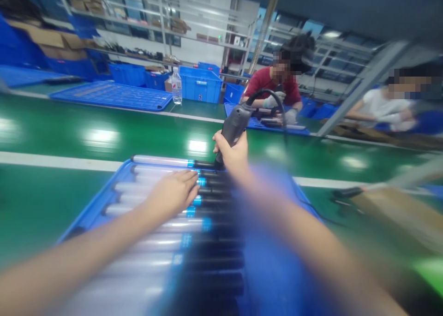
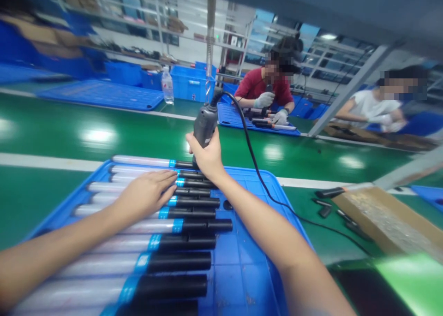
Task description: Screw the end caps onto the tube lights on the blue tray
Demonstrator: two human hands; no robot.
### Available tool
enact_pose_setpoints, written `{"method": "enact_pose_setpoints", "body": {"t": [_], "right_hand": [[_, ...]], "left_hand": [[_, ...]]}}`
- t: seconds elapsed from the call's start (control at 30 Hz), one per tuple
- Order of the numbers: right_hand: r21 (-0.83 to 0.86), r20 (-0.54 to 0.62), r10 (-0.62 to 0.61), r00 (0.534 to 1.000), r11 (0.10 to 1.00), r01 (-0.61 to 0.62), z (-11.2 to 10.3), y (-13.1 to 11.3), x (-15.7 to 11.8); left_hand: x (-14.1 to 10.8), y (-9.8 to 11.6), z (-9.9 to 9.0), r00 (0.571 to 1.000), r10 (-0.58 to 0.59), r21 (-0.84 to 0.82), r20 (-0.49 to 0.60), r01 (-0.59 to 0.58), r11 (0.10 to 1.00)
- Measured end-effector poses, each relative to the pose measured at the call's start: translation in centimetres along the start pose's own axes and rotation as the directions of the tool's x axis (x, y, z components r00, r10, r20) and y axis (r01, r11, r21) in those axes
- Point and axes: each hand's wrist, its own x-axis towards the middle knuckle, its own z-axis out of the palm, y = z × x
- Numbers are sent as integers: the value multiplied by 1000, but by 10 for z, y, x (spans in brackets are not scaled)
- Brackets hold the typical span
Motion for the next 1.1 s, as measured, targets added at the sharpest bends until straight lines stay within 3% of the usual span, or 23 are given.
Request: {"method": "enact_pose_setpoints", "body": {"t": [0.37,0.63,0.83,1.0,1.1], "right_hand": [[-6,-38,43,998,999,-43,4,8,9],[21,-19,48,999,999,-47,3,2,10],[102,-45,-4,999,995,8,3,-37,1],[133,29,17,999,991,-21,5,-82,-19],[75,60,80,995,994,-85,-7,-101,-31]], "left_hand": [[-1,-2,3,999,44,90,-8,-43,995],[-1,-4,5,1000,25,45,8,-25,999],[3,-5,-2,1000,13,-48,14,-13,999],[21,17,-18,996,-20,-370,87,51,928],[34,37,-18,983,-40,-516,181,130,847]]}}
